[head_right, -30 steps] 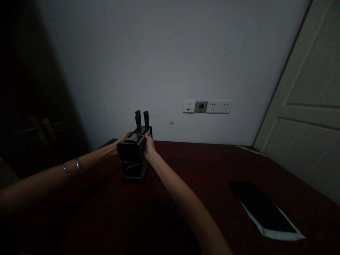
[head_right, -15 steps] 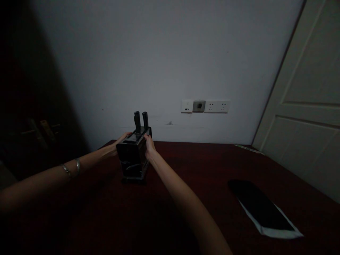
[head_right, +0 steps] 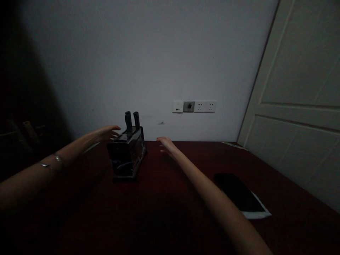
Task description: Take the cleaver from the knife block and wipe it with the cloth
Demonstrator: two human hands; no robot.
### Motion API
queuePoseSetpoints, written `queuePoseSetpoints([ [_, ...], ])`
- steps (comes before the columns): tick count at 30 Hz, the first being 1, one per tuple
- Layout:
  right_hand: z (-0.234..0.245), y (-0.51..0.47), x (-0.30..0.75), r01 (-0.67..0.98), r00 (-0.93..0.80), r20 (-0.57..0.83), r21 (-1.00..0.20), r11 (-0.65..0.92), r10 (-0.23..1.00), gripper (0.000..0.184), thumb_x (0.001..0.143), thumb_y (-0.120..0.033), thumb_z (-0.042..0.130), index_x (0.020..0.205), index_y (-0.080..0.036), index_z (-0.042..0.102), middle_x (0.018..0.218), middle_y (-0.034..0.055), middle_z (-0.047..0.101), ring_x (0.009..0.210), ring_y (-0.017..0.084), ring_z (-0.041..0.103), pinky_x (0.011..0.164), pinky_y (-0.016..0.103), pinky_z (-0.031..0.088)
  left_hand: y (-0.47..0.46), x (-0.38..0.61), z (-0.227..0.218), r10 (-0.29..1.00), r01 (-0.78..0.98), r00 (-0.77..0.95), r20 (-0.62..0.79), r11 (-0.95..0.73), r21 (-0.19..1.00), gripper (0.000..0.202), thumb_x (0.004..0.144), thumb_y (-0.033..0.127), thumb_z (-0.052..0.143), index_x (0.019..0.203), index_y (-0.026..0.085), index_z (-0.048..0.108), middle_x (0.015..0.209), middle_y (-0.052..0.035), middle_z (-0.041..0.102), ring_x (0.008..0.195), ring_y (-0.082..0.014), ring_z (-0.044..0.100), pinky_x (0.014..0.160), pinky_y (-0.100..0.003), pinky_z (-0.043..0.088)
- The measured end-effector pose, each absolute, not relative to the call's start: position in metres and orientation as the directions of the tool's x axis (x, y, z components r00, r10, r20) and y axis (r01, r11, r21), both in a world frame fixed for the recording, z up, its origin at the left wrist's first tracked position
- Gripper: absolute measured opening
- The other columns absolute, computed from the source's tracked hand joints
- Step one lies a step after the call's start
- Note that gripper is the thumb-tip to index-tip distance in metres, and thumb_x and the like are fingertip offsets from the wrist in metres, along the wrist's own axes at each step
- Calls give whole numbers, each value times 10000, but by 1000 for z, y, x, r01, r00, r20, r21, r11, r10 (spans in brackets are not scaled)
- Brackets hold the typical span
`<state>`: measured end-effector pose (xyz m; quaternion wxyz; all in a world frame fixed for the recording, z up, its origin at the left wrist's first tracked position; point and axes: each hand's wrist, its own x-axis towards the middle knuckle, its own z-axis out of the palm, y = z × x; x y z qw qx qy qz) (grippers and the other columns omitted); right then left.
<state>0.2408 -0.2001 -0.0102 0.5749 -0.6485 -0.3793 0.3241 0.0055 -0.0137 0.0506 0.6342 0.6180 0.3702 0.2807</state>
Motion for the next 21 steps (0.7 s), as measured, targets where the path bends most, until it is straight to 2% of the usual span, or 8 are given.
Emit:
queuePoseSetpoints([
  [2, -6, -232, 274, 260, 520, 64, -962, -86, 852, 169, 744, -258, 590, 897, -199, 633, 948, 60, 639, 792, 183, 580, 652, 325, 486, -20, 5, 78, 919, 67, 387, 75, -109, 992, 185, 663, 210, 598, 812, 101, 583, 768, -137, 589, 707, -230, 562, 606, -339, 426],
  [4, -2, -269, 309, 405, 536, 121, -905, -130, 835, 149, 685, -200, 614, 826, -190, 663, 845, 60, 664, 788, 197, 589, 695, 341, 481, -35, 9, 106, 924, -35, 278, 264, -265, 964, 185, 712, 202, 523, 875, 129, 573, 896, -109, 585, 783, -183, 548, 646, -295, 423],
  [5, -2, -289, 326, 475, 542, 151, -866, -153, 827, 144, 661, -177, 620, 793, -187, 675, 830, 63, 670, 803, 205, 591, 733, 350, 474, -48, 13, 119, 880, -120, 178, 440, -424, 898, 214, 718, 167, 486, 907, 122, 577, 925, -100, 589, 799, -163, 545, 651, -274, 419],
  [7, -4, -330, 360, 592, 557, 200, -776, -217, 806, 135, 622, -143, 622, 734, -180, 688, 833, 73, 682, 840, 224, 595, 817, 368, 445, -80, 23, 140, 738, -197, -10, 675, -663, 722, 265, 703, 102, 435, 923, 89, 581, 937, -76, 600, 805, -125, 539, 669, -247, 420],
  [10, -13, -388, 401, 693, 586, 223, -636, -339, 779, 146, 593, -120, 603, 693, -170, 696, 822, 94, 697, 841, 256, 616, 846, 391, 434, -145, 45, 155, 510, -267, -105, 854, -842, 470, 238, 716, 72, 400, 860, 60, 589, 889, -51, 617, 827, -109, 547, 710, -240, 422],
  [13, -28, -435, 427, 733, 615, 218, -514, -446, 758, 157, 610, -143, 601, 721, -172, 709, 867, 113, 705, 859, 279, 630, 845, 395, 441, -212, 78, 146, 383, -429, 44, 923, -827, 364, 200, 716, 62, 403, 738, 115, 594, 845, -25, 636, 881, -138, 570, 736, -249, 436],
  [16, -45, -465, 439, 751, 628, 218, -423, -508, 747, 168, 660, -197, 606, 789, -184, 714, 940, 121, 699, 926, 288, 622, 868, 387, 433, -262, 120, 114, 292, -466, 331, 898, -776, 424, 193, 715, 78, 421, 704, 156, 598, 846, -5, 644, 891, -148, 572, 762, -260, 439],
  [21, -72, -486, 440, 779, 614, 246, -341, -527, 750, 227, 735, -334, 594, 868, -185, 701, 987, 122, 685, 951, 255, 620, 859, 331, 442, -304, 197, 37, 89, -328, 777, 623, -788, 521, 211, 707, 111, 442, 768, 152, 640, 850, -51, 653, 840, -170, 580, 777, -287, 438],
])
